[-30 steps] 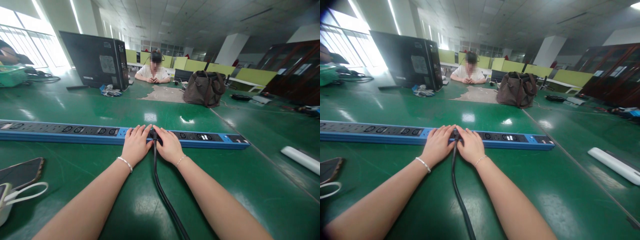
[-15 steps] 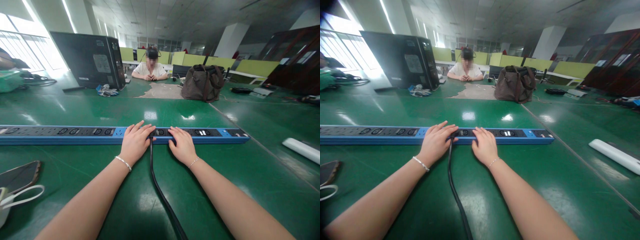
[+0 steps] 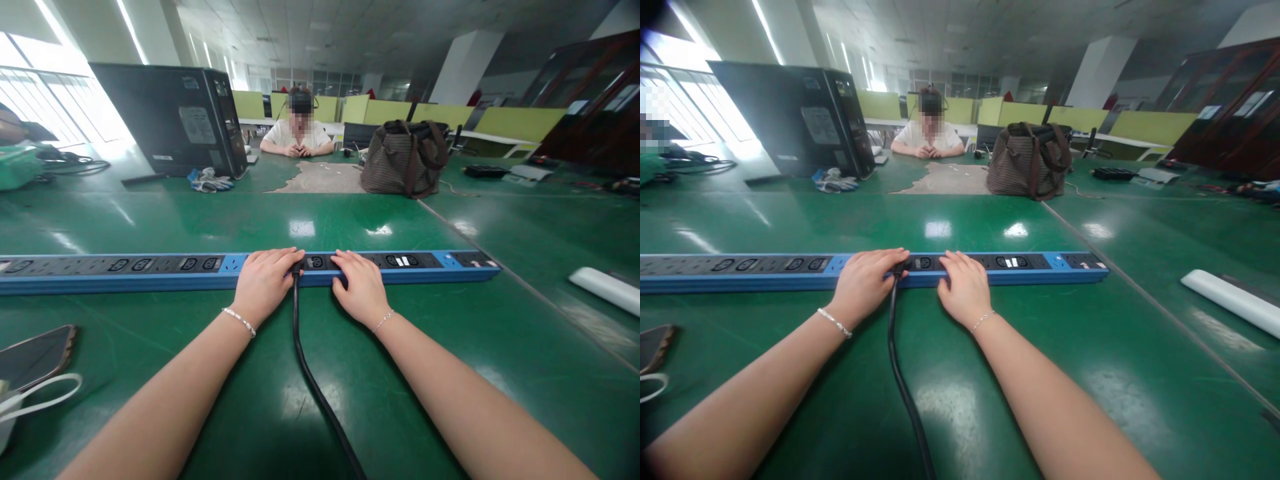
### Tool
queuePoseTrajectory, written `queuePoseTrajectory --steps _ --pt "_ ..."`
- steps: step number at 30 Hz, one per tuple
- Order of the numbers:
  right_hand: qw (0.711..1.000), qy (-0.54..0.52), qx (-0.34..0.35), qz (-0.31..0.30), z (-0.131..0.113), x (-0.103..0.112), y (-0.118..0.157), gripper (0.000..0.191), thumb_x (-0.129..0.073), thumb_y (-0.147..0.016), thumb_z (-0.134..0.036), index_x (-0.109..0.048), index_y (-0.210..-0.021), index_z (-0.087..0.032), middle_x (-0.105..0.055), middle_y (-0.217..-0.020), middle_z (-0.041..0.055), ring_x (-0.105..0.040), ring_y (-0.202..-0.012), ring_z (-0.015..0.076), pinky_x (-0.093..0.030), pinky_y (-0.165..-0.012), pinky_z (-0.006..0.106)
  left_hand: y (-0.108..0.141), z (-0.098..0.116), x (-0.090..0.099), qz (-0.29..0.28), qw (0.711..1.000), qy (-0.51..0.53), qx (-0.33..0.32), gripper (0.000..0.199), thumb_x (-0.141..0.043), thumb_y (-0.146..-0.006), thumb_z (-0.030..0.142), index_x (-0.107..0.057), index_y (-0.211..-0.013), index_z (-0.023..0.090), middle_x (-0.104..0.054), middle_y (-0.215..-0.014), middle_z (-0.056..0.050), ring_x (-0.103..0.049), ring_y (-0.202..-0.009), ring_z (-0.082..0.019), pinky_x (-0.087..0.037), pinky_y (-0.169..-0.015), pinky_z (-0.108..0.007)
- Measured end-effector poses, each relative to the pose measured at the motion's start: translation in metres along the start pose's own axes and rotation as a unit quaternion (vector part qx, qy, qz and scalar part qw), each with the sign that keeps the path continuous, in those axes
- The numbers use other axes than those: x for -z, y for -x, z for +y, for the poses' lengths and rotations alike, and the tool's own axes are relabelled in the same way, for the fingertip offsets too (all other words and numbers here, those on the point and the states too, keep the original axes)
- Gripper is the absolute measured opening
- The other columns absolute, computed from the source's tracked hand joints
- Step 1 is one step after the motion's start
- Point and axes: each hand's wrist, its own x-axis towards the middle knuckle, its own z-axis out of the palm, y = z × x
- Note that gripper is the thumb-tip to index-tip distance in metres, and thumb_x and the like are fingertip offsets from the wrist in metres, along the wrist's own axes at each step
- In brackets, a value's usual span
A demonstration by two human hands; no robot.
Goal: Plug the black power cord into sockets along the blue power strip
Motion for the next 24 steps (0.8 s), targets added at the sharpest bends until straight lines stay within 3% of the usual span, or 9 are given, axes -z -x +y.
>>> queuePoseTrajectory --steps 8,15,19,24 --pt "1.0 0.012 -0.01 -0.017 -0.006 0.001 -0.002 0.04 -0.053 -0.082 -0.031 -0.057 -0.121 -0.023 -0.054 -0.134 0.004 -0.042 -0.128 0.0241 -0.03 -0.102 0.045 0.001 -0.001 -0.012 -0.006 1.0 0.012 0.005 0.033 -0.043 -0.089 0.022 -0.057 -0.118 0.023 -0.063 -0.119 -0.006 -0.062 -0.1 -0.019 -0.049 -0.087 -0.034" --pt "1.0 0.01 -0.01 -0.017 -0.006 0.001 -0.003 0.04 -0.052 -0.082 -0.03 -0.058 -0.12 -0.023 -0.054 -0.134 0.0043 -0.042 -0.127 0.0249 -0.029 -0.101 0.044 0.002 0.003 -0.011 0.002 0.999 -0.043 -0.009 0.034 -0.037 -0.092 0.024 -0.056 -0.121 0.022 -0.062 -0.122 -0.009 -0.063 -0.099 -0.019 -0.051 -0.083 -0.032" --pt "1.0 0.012 -0.012 -0.015 -0.006 0.001 -0.002 0.04 -0.052 -0.082 -0.031 -0.058 -0.12 -0.022 -0.054 -0.134 0.004 -0.043 -0.127 0.0251 -0.029 -0.102 0.044 -0.001 0.012 0.002 0.077 0.996 -0.022 0.043 0.035 -0.038 -0.092 0.027 -0.054 -0.123 0.025 -0.058 -0.128 -0.006 -0.064 -0.096 -0.016 -0.053 -0.073 -0.025" --pt "1.0 0.009 -0.011 -0.011 -0.006 0.0 -0.002 0.039 -0.053 -0.082 -0.031 -0.058 -0.119 -0.023 -0.055 -0.133 0.0036 -0.043 -0.127 0.0244 -0.029 -0.102 0.044 -0.003 -0.004 0.016 0.166 0.982 0.025 0.084 0.031 -0.045 -0.089 0.03 -0.056 -0.118 0.026 -0.06 -0.123 -0.003 -0.06 -0.106 -0.015 -0.05 -0.084 -0.026"
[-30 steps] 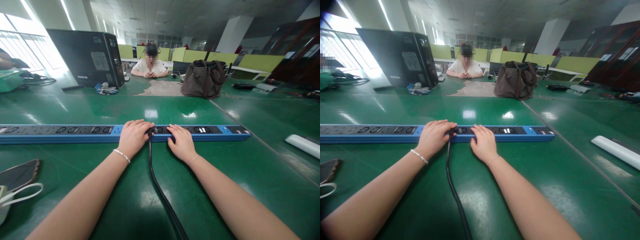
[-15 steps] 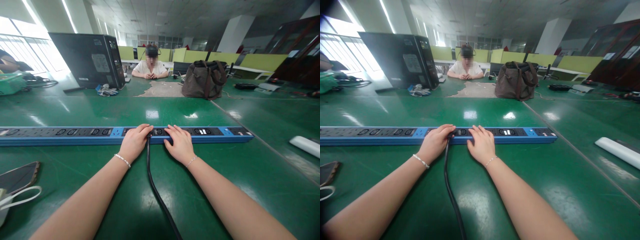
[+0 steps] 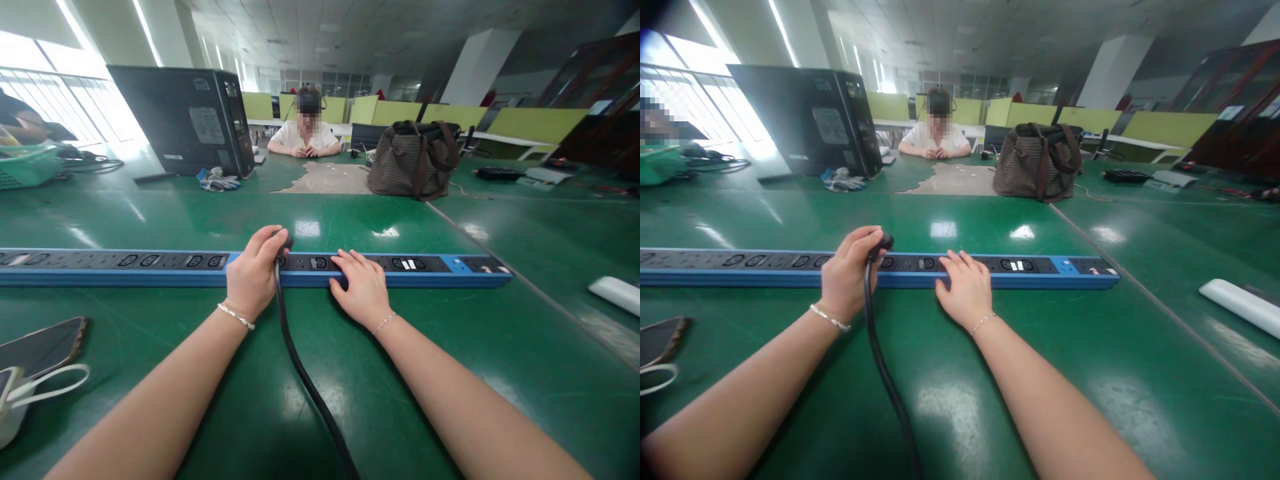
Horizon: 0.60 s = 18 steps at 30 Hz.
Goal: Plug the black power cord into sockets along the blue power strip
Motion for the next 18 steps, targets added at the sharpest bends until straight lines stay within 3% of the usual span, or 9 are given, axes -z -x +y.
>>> queuePoseTrajectory --steps 4,7,11,18 --pt "1.0 -0.003 0.001 0.007 0.001 -0.002 0.0 0.039 -0.052 -0.082 -0.031 -0.059 -0.119 -0.023 -0.055 -0.133 0.0036 -0.044 -0.126 0.0245 -0.03 -0.102 0.044 -0.002 -0.039 0.016 0.097 0.985 0.032 0.142 0.028 -0.053 -0.084 0.031 -0.058 -0.11 0.023 -0.067 -0.107 -0.003 -0.063 -0.098 -0.017 -0.048 -0.09 -0.034" --pt "1.0 -0.005 0.002 0.007 0.002 -0.003 0.0 0.039 -0.052 -0.082 -0.03 -0.059 -0.119 -0.023 -0.055 -0.132 0.0039 -0.044 -0.126 0.0248 -0.03 -0.101 0.045 0.005 -0.067 0.033 0.072 0.973 0.049 0.216 0.03 -0.054 -0.083 0.033 -0.058 -0.11 0.023 -0.068 -0.103 -0.004 -0.064 -0.092 -0.018 -0.05 -0.086 -0.036" --pt "1.0 -0.004 0.002 0.008 0.002 -0.003 0.0 0.039 -0.052 -0.081 -0.03 -0.059 -0.119 -0.024 -0.056 -0.132 0.0038 -0.044 -0.125 0.0253 -0.03 -0.101 0.046 0.018 -0.083 0.044 0.009 0.968 0.048 0.247 0.029 -0.057 -0.08 0.033 -0.06 -0.107 0.024 -0.069 -0.103 -0.005 -0.063 -0.093 -0.021 -0.049 -0.086 -0.041" --pt "1.0 0.009 0.006 0.005 0.003 -0.003 -0.001 0.04 -0.051 -0.083 -0.032 -0.059 -0.121 -0.024 -0.055 -0.133 0.0028 -0.044 -0.126 0.0244 -0.03 -0.101 0.045 0.022 -0.085 0.035 -0.064 0.972 0.054 0.218 0.027 -0.056 -0.079 0.028 -0.06 -0.105 0.026 -0.069 -0.104 -0.004 -0.065 -0.093 -0.02 -0.05 -0.086 -0.039"
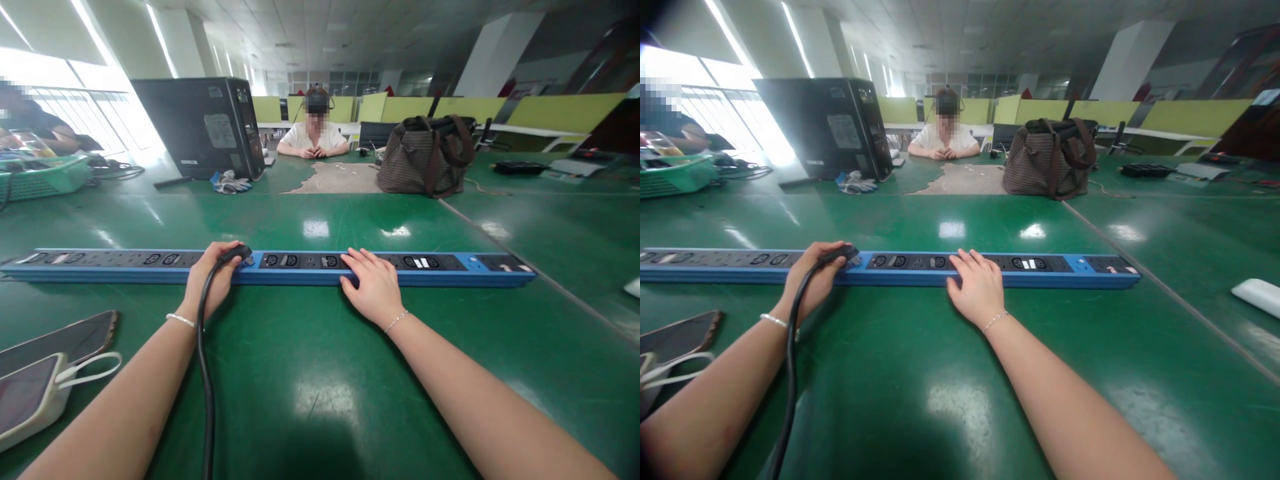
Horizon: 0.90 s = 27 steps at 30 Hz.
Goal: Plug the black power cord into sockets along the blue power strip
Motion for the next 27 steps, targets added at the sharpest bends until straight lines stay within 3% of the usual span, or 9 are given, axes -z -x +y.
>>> queuePoseTrajectory --steps 7,18,27 --pt "1.0 0.0 0.0 -0.002 0.0004 -0.0005 0.0001 0.04 -0.051 -0.083 -0.032 -0.059 -0.122 -0.025 -0.055 -0.133 0.0033 -0.044 -0.126 0.0254 -0.031 -0.101 0.047 -0.0011 -0.0023 -0.0042 0.002 0.999 -0.005 -0.032 0.028 -0.055 -0.08 0.029 -0.058 -0.108 0.029 -0.069 -0.104 -0.001 -0.065 -0.093 -0.019 -0.05 -0.085 -0.036" --pt "1.0 -0.001 -0.003 0.004 0.0002 -0.0003 0.0003 0.04 -0.052 -0.082 -0.032 -0.059 -0.121 -0.024 -0.055 -0.132 0.0025 -0.044 -0.126 0.0249 -0.03 -0.101 0.046 0.0012 -0.0038 -0.0032 -0.007 0.994 -0.068 -0.09 0.032 -0.049 -0.083 0.037 -0.06 -0.11 0.024 -0.068 -0.106 -0.005 -0.063 -0.095 -0.021 -0.048 -0.087 -0.035" --pt "1.0 -0.003 -0.005 -0.003 -0.0004 0.0002 -0.0002 0.04 -0.051 -0.083 -0.032 -0.059 -0.121 -0.024 -0.055 -0.133 0.0025 -0.044 -0.126 0.0251 -0.03 -0.101 0.046 0.0025 -0.0039 -0.0017 -0.026 0.973 -0.116 -0.195 0.03 -0.045 -0.085 0.038 -0.061 -0.106 0.022 -0.068 -0.109 -0.006 -0.061 -0.102 -0.022 -0.045 -0.094 -0.037"
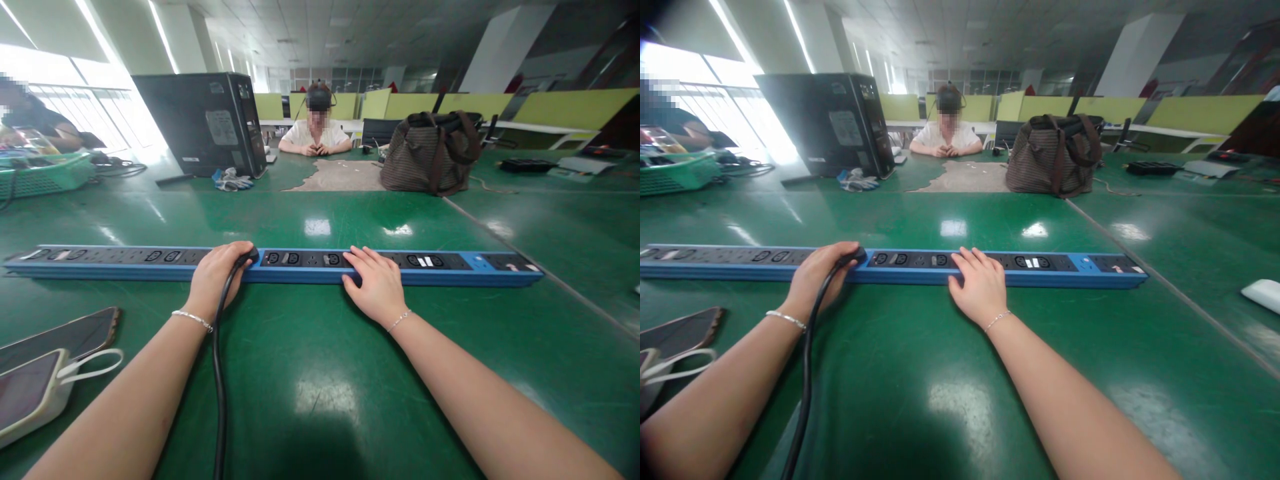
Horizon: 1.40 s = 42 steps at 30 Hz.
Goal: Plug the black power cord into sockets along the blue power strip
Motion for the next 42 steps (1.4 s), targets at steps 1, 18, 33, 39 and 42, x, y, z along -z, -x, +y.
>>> queuePoseTrajectory --steps 1,18,33,39,42 --pt "1.0 0.0 0.0 -0.001 0.0 0.0 0.0 0.04 -0.051 -0.083 -0.032 -0.059 -0.121 -0.024 -0.055 -0.133 0.0026 -0.044 -0.126 0.0252 -0.03 -0.101 0.046 0.0 0.001 0.0 -0.003 1.0 -0.005 -0.006 0.03 -0.046 -0.085 0.038 -0.061 -0.106 0.023 -0.067 -0.111 -0.005 -0.061 -0.103 -0.022 -0.045 -0.094 -0.037" --pt "1.0 0.01 -0.005 -0.004 -0.001 0.001 -0.001 0.04 -0.051 -0.083 -0.032 -0.059 -0.121 -0.024 -0.055 -0.133 0.0016 -0.044 -0.126 0.0229 -0.029 -0.101 0.042 0.005 0.008 0.001 0.0 0.999 -0.054 0.004 0.03 -0.046 -0.086 0.038 -0.062 -0.105 0.022 -0.068 -0.113 -0.005 -0.063 -0.104 -0.02 -0.044 -0.093 -0.035" --pt "1.0 0.012 -0.008 -0.013 -0.003 0.002 -0.001 0.04 -0.05 -0.083 -0.032 -0.059 -0.121 -0.023 -0.054 -0.134 0.0013 -0.043 -0.127 0.023 -0.03 -0.102 0.042 0.003 0.013 0.001 -0.019 0.997 -0.061 0.039 0.031 -0.044 -0.086 0.037 -0.061 -0.108 0.022 -0.068 -0.112 -0.005 -0.064 -0.102 -0.021 -0.044 -0.091 -0.034" --pt "1.0 0.014 -0.008 -0.013 -0.003 0.003 -0.001 0.04 -0.05 -0.083 -0.031 -0.059 -0.121 -0.023 -0.054 -0.134 0.0014 -0.043 -0.127 0.0228 -0.029 -0.102 0.042 0.005 0.013 -0.001 -0.021 0.998 -0.037 0.043 0.032 -0.043 -0.087 0.038 -0.06 -0.109 0.022 -0.066 -0.116 -0.005 -0.063 -0.103 -0.021 -0.047 -0.09 -0.034" --pt "1.0 0.015 -0.004 -0.011 -0.003 0.003 0.0 0.039 -0.05 -0.083 -0.031 -0.059 -0.121 -0.023 -0.055 -0.133 0.0013 -0.044 -0.126 0.0228 -0.03 -0.102 0.042 0.008 0.009 -0.005 -0.009 0.999 -0.036 0.017 0.031 -0.044 -0.087 0.038 -0.059 -0.11 0.022 -0.064 -0.119 -0.006 -0.063 -0.104 -0.02 -0.047 -0.091 -0.034"
